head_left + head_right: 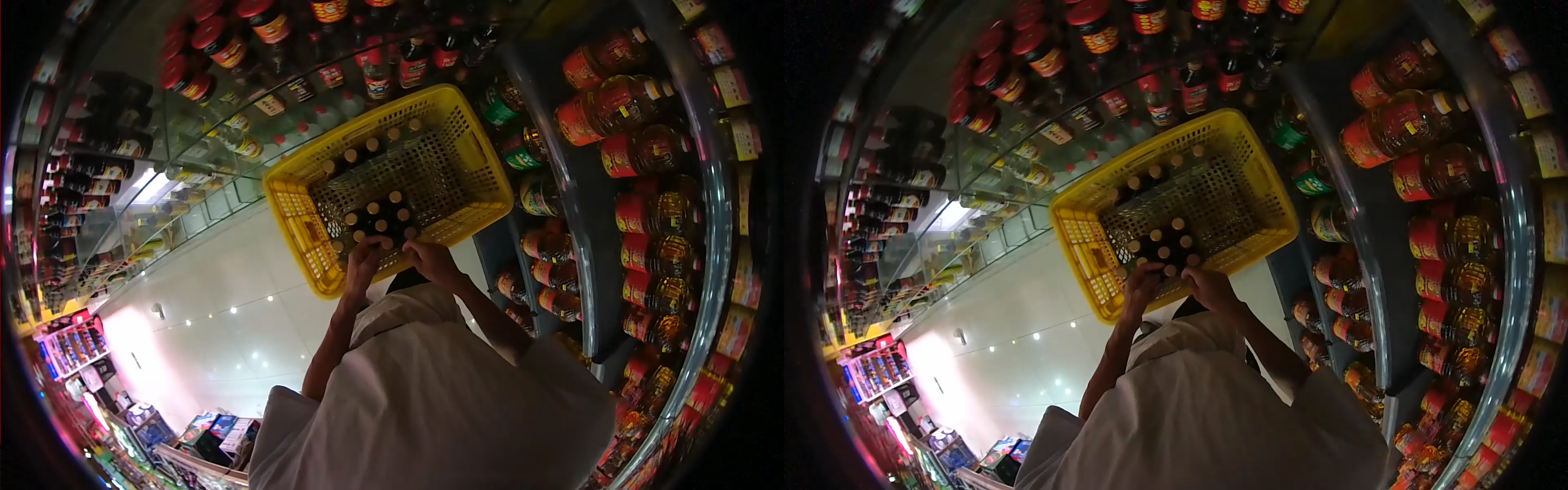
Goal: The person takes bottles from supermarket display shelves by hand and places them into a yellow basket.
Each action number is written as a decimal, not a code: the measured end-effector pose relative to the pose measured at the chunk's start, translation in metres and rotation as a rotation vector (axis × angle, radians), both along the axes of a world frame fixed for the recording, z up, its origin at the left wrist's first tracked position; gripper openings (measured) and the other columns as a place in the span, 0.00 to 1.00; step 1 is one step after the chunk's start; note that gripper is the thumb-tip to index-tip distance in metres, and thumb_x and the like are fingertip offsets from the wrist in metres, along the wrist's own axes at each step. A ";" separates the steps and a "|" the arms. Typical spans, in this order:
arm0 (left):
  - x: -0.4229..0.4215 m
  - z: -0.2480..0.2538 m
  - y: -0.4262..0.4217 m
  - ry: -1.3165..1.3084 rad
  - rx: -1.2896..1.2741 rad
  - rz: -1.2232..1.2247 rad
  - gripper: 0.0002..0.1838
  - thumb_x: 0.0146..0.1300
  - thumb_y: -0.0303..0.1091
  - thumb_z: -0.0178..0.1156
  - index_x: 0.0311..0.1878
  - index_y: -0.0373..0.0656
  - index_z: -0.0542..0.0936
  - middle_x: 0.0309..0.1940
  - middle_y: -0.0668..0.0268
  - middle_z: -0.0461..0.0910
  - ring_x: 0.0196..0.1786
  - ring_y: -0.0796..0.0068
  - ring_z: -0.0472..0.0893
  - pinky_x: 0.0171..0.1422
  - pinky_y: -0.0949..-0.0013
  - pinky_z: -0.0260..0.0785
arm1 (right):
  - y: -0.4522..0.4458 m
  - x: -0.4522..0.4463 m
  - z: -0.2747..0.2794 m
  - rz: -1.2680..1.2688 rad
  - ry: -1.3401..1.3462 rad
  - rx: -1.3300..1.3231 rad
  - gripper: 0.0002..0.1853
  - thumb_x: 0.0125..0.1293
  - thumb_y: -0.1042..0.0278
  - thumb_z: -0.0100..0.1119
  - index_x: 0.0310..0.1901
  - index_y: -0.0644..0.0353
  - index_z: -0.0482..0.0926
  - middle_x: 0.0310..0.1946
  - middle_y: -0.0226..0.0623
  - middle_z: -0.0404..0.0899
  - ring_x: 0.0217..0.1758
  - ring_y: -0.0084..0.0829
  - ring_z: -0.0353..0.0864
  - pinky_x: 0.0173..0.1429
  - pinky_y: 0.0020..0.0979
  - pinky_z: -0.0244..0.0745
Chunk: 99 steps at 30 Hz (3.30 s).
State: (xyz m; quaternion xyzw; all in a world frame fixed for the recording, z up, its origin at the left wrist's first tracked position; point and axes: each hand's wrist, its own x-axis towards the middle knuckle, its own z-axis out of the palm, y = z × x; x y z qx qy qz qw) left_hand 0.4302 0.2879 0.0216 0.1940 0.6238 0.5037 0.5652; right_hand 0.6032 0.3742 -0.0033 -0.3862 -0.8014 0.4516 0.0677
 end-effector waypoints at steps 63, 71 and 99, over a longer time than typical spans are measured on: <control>-0.592 -0.056 -0.247 0.010 0.022 0.439 0.19 0.67 0.37 0.50 0.61 0.48 0.71 0.40 0.69 0.79 0.38 0.79 0.78 0.40 0.74 0.72 | -0.098 -0.737 -0.014 -0.149 0.526 0.477 0.37 0.58 0.70 0.59 0.68 0.64 0.54 0.65 0.56 0.58 0.70 0.53 0.55 0.70 0.47 0.53; -0.683 -0.054 -0.203 -0.047 0.115 0.089 0.24 0.69 0.48 0.48 0.65 0.50 0.67 0.56 0.64 0.76 0.54 0.71 0.77 0.56 0.63 0.69 | -0.039 -0.824 0.015 -0.318 0.727 0.645 0.33 0.62 0.61 0.57 0.66 0.65 0.57 0.61 0.53 0.65 0.67 0.50 0.62 0.69 0.44 0.55; -0.704 -0.084 -0.217 -0.372 0.013 0.151 0.27 0.68 0.50 0.47 0.65 0.47 0.63 0.57 0.59 0.73 0.57 0.61 0.75 0.58 0.56 0.71 | -0.187 -0.737 0.020 -0.236 0.536 0.477 0.19 0.58 0.63 0.67 0.48 0.60 0.74 0.51 0.42 0.78 0.54 0.39 0.78 0.56 0.35 0.73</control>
